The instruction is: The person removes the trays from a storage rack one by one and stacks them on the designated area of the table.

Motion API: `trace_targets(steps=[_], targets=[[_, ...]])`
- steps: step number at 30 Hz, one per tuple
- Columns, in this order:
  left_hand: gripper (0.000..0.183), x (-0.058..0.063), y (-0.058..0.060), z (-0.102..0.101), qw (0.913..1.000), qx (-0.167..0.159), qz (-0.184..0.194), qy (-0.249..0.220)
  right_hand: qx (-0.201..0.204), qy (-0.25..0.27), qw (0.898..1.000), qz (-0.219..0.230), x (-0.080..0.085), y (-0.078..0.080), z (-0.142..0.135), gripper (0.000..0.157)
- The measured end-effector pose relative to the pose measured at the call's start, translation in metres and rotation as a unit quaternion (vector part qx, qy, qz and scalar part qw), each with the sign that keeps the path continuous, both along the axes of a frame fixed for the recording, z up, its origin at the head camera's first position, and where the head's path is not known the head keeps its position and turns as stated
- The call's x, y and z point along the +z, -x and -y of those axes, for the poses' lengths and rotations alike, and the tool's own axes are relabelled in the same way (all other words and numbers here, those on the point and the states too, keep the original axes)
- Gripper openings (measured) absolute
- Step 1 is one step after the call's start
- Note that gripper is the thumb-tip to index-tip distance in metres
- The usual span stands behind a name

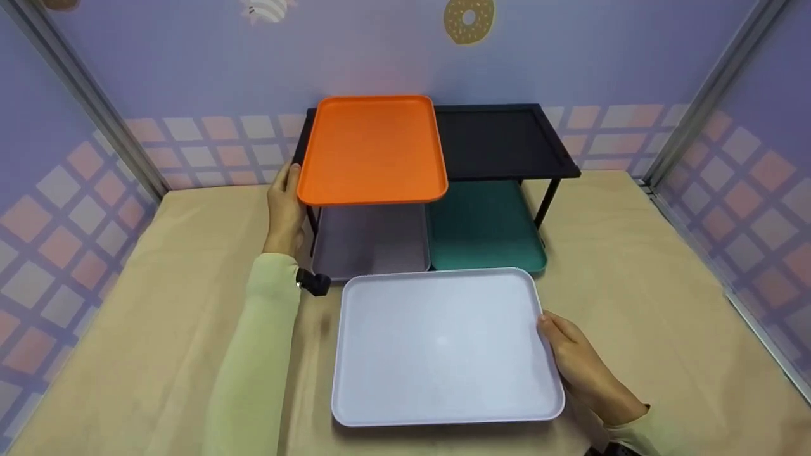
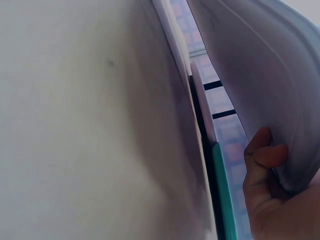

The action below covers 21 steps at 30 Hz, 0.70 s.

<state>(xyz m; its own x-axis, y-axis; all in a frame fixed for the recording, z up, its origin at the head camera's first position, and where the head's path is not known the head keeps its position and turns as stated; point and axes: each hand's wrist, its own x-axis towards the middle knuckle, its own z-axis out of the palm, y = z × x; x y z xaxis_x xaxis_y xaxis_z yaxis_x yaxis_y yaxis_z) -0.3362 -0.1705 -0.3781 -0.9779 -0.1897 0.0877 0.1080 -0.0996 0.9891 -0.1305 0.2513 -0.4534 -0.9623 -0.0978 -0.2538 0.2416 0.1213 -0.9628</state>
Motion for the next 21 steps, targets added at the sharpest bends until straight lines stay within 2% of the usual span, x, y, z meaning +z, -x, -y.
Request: trace_targets(steps=[5, 16, 21], targets=[[0.061, 0.0002, 0.0014, -0.0001, 1.0000, 0.002, 0.005, 0.008, 0.008, 0.003, 1.000, 0.010, -0.0024, -0.0008, 0.0001, 0.053], [0.061, -0.0006, 0.0015, 0.0015, 0.9999, -0.005, 0.005, -0.009, -0.003, 0.000, 1.000, 0.014, -0.0073, -0.0008, 0.0005, 0.051], [0.061, -0.0008, 0.0017, 0.0006, 1.0000, -0.004, 0.001, -0.002, -0.010, -0.001, 1.000, 0.017, -0.0086, -0.0008, 0.0004, 0.051]])
